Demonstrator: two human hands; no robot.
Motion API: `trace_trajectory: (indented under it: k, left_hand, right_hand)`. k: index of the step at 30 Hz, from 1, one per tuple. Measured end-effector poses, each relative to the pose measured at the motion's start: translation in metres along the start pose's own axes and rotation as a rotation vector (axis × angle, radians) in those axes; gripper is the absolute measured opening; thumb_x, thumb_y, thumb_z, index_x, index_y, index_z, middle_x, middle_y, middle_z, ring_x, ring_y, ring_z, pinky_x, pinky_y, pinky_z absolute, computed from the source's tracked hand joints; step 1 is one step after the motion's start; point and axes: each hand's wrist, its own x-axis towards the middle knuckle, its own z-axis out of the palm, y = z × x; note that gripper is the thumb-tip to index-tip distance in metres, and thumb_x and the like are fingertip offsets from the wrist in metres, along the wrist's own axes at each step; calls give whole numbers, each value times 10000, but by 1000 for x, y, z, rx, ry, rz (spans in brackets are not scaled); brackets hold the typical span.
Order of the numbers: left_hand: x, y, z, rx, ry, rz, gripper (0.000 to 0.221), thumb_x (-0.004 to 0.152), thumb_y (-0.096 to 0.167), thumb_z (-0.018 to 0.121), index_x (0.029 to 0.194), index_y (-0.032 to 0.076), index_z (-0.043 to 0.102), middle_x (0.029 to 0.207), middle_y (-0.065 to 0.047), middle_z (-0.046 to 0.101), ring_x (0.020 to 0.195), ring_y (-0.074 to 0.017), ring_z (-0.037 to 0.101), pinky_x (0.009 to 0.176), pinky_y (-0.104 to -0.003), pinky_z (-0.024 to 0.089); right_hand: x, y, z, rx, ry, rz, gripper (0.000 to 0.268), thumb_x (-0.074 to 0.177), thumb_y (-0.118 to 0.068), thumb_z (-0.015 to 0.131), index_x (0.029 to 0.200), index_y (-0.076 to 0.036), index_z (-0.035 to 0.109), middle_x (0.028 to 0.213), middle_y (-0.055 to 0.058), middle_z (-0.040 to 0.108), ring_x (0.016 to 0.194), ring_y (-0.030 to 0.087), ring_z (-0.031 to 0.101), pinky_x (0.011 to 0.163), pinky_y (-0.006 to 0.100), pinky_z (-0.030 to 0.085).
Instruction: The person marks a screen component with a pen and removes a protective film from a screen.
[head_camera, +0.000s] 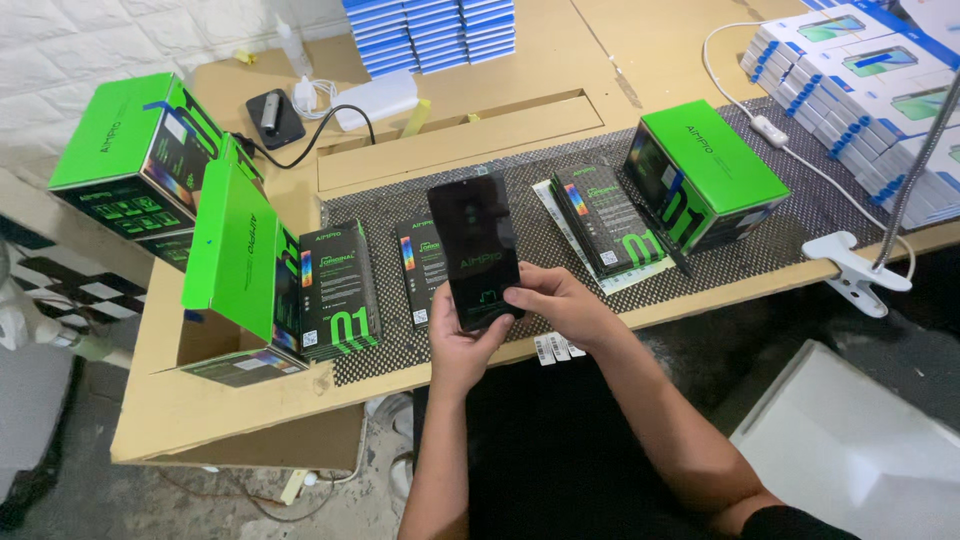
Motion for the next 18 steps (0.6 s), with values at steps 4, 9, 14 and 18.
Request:
trace_trajectory:
  k: [4, 9, 14, 18]
  left_hand:
    - [-2, -1, 3, -60, 6, -9, 713, 704, -27, 900, 1303, 10, 515, 1130, -139, 730, 1041, -200, 693, 897, -352, 622]
    - [-2, 4, 7, -52, 28, -4, 693, 715, -8, 900, 1299, 33, 530, 1110, -86, 727, 1022, -153, 670, 889, -336, 611]
    - [-4, 4, 7, -41, 19, -27, 690, 700, -28, 900, 1279, 23, 529, 1110, -111, 733, 1012, -183, 691, 883, -354, 626]
    - [-5, 9, 11, -44, 21, -35, 688, 704, -37, 893, 1285, 12, 528, 1106, -128, 740, 1006, -188, 694, 881, -370, 632]
  right_hand:
    - [3, -7, 4, -4, 12, 13, 218, 935, -30, 712, 1137, 16, 779, 1004, 73, 686, 871, 126, 640, 648, 255, 566]
    - [4, 9, -5, -24, 2, -7, 207, 931, -56, 726, 1120, -4, 792, 941, 53, 661, 844, 117, 611, 640, 245, 544]
    - [2, 3, -4, -27, -3, -14, 208, 945, -52, 720, 1134, -11, 796, 928, 58, 653, 854, 127, 591, 632, 262, 516]
    - [4, 3, -6, -31, -4, -8, 207, 948, -59, 717, 1133, -9, 793, 898, 49, 654, 827, 125, 609, 626, 251, 536]
